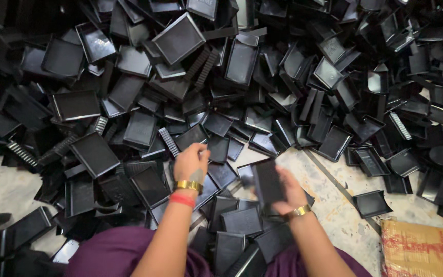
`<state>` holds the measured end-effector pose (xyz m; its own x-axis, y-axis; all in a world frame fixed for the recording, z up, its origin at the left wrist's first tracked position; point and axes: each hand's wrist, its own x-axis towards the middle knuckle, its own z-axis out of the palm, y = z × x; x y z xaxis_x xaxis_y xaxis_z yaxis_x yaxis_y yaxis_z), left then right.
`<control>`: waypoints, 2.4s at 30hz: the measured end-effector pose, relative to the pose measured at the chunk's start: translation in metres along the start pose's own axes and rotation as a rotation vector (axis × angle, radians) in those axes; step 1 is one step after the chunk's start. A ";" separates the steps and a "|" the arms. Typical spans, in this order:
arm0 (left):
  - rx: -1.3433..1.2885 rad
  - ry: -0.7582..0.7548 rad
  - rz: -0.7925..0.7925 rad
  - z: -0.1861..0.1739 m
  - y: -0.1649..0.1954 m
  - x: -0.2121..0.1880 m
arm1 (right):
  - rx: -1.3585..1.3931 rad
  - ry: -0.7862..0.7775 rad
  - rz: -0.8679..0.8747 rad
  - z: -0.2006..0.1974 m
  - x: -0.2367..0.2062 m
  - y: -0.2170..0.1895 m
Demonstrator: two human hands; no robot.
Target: The person sits on the floor surrounded by a large pile of black plastic box parts. They repeatedly pick up a base and a lid, align them, and snap them together to form a complete box, then place the assembled unit aside.
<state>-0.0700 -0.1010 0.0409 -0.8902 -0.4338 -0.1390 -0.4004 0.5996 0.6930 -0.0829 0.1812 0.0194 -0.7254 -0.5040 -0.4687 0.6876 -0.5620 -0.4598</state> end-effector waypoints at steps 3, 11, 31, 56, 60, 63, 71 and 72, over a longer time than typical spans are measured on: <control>0.559 -0.097 -0.079 0.004 -0.018 0.002 | 0.105 0.143 -0.072 -0.014 0.005 -0.014; 0.575 -0.176 0.091 0.014 -0.005 -0.010 | 0.108 0.268 -0.100 -0.024 0.006 -0.008; -1.063 -0.523 0.026 0.071 0.016 -0.040 | -0.707 -0.003 -0.471 0.060 -0.022 0.043; -0.172 0.021 0.008 0.027 0.039 -0.046 | -0.529 -0.026 -0.114 0.048 -0.025 0.020; -0.417 -0.121 -0.034 0.030 0.025 -0.029 | -0.668 0.046 -0.105 0.042 -0.030 0.008; -0.497 -0.174 -0.127 0.021 0.006 -0.012 | -0.967 -0.432 0.257 0.030 -0.046 -0.005; 0.726 -0.413 -0.088 0.059 -0.011 -0.033 | -1.402 0.323 -0.189 -0.035 -0.007 -0.026; 0.737 -0.426 -0.078 0.062 -0.011 -0.034 | -1.599 0.382 -0.200 -0.046 -0.003 -0.029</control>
<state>-0.0489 -0.0518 -0.0061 -0.8007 -0.2905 -0.5239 -0.3715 0.9269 0.0539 -0.0996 0.2292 -0.0004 -0.9176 -0.1960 -0.3458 0.1003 0.7276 -0.6786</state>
